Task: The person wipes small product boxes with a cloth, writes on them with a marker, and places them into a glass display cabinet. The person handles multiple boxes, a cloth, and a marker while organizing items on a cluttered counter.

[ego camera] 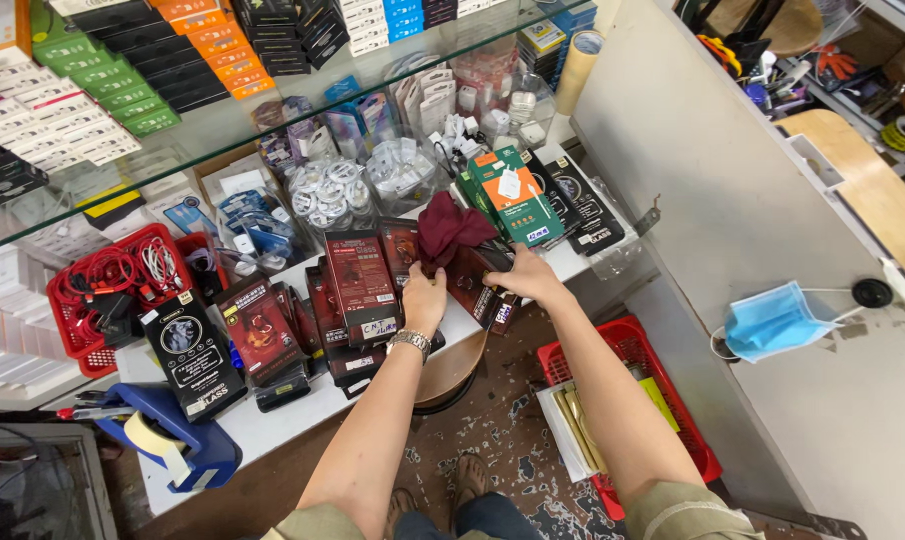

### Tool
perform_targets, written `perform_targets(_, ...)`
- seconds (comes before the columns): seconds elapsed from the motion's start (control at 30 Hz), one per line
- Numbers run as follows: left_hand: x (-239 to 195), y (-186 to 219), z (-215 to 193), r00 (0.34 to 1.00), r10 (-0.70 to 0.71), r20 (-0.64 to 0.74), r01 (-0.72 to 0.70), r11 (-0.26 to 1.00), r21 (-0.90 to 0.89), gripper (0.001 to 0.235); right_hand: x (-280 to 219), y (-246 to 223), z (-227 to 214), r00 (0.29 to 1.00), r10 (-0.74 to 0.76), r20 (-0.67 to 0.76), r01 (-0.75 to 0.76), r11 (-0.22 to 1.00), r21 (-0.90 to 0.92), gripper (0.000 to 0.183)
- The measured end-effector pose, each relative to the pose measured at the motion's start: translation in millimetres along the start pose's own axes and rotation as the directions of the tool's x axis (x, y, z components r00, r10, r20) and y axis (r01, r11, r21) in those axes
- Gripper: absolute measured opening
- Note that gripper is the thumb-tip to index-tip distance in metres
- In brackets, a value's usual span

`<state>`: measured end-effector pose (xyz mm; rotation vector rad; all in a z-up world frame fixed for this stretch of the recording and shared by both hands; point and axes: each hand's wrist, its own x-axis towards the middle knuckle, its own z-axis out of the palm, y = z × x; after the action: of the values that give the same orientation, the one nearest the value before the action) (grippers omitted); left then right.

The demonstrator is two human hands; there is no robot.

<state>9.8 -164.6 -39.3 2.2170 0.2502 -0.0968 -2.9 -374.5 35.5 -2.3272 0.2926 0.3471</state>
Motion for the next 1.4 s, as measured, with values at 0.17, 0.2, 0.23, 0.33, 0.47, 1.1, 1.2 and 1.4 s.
perform_targets(0.17,-29.2,25.2,-1.6,0.741,-0.168,0.650,0.642,0.461,-0.613,0.064,-26.7,-11.5,-23.6,0.993,-0.055,0.100,0.017,0.935,0.355,0.095)
perform_targets(0.2,-31.6,28.4,-0.4,0.725,-0.027,0.688,0.675,0.225,-0.703,0.061,-27.9,-12.5,-21.4,0.997,-0.063,0.053,0.042,0.946,0.323,0.096)
perform_targets(0.23,-30.0,31.9,-0.3,0.758,-0.003,0.653,0.637,0.224,-0.738,0.061,-26.3,-12.1,-21.1,0.997,-0.073,0.006,0.069,0.955,0.289,0.097)
perform_targets(0.33,-22.3,30.5,-11.2,0.812,0.021,0.584,0.566,0.223,-0.794,0.061,-13.2,-7.8,-14.3,0.991,-0.091,-0.101,0.128,0.880,0.457,0.077)
perform_targets(0.47,-5.7,30.2,-38.9,0.790,0.020,0.612,0.601,0.172,-0.781,0.059,21.5,0.4,-38.9,0.998,-0.045,-0.045,0.063,0.767,0.639,0.049)
perform_targets(1.1,30.0,42.8,-41.4,0.808,0.020,0.589,0.588,0.039,-0.808,0.047,92.2,9.1,-91.5,1.000,0.015,-0.024,0.012,0.557,0.830,0.041)
perform_targets(1.2,31.2,40.1,-42.2,0.843,-0.083,0.532,0.538,0.133,-0.832,0.044,97.4,27.5,-78.8,0.963,-0.074,-0.258,0.207,0.816,0.540,0.047)
perform_targets(1.4,35.6,26.2,-53.0,0.901,-0.124,0.417,0.432,0.363,-0.826,0.044,83.1,20.0,-49.0,0.790,-0.219,-0.572,0.045,0.952,-0.303,0.060)
